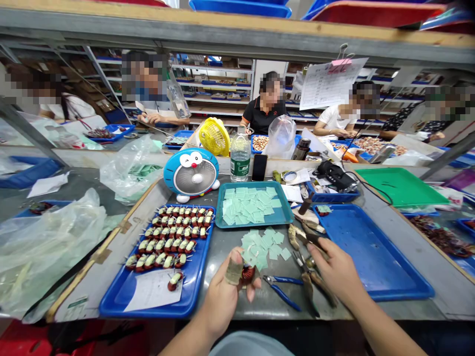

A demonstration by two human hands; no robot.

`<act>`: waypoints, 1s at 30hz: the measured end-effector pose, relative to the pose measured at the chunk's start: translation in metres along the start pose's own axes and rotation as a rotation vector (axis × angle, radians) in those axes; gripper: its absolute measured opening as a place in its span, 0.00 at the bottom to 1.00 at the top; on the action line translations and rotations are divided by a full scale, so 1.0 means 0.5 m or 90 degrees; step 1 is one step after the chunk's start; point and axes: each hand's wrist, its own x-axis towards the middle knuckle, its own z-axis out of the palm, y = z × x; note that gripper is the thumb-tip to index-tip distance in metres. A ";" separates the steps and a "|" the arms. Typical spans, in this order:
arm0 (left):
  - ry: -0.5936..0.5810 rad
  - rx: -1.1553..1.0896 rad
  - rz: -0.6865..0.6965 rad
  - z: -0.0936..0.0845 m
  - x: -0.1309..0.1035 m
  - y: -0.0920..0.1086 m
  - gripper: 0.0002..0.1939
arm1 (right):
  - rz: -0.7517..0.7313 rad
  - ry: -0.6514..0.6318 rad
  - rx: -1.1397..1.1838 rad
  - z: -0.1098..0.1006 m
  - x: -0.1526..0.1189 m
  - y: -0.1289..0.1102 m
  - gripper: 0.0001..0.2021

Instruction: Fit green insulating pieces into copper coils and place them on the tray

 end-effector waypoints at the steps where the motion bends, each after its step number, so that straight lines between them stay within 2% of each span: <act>1: -0.009 0.023 0.016 -0.003 -0.001 -0.001 0.26 | 0.017 0.011 -0.003 0.002 -0.001 0.015 0.17; 6: -0.029 0.090 0.063 -0.005 0.000 -0.001 0.25 | 0.059 0.043 -0.007 0.014 -0.002 0.066 0.18; 9: -0.044 0.074 0.070 0.005 0.006 0.000 0.24 | 0.055 0.077 -0.009 0.013 0.013 0.064 0.20; 12: -0.087 0.053 0.082 0.016 0.011 0.000 0.21 | 0.027 0.087 0.022 -0.001 0.007 0.013 0.18; 15: -0.119 0.062 0.100 0.023 0.015 -0.003 0.19 | -0.078 -0.024 0.163 -0.004 -0.028 -0.062 0.12; 17: -0.121 0.066 0.103 0.026 0.015 -0.005 0.18 | -0.128 -0.071 0.231 0.004 -0.052 -0.097 0.10; 19: -0.123 0.064 0.106 0.027 0.014 -0.006 0.17 | -0.115 -0.080 0.270 0.014 -0.068 -0.112 0.10; 23: -0.124 0.070 0.117 0.028 0.015 -0.001 0.17 | -0.048 -0.080 0.342 0.012 -0.077 -0.108 0.09; 26: -0.117 0.127 0.128 0.027 0.021 0.004 0.18 | -0.017 -0.115 0.444 -0.008 -0.074 -0.119 0.13; 30: -0.103 0.395 0.188 0.009 0.039 -0.003 0.16 | -0.040 -0.210 0.632 -0.029 -0.061 -0.162 0.28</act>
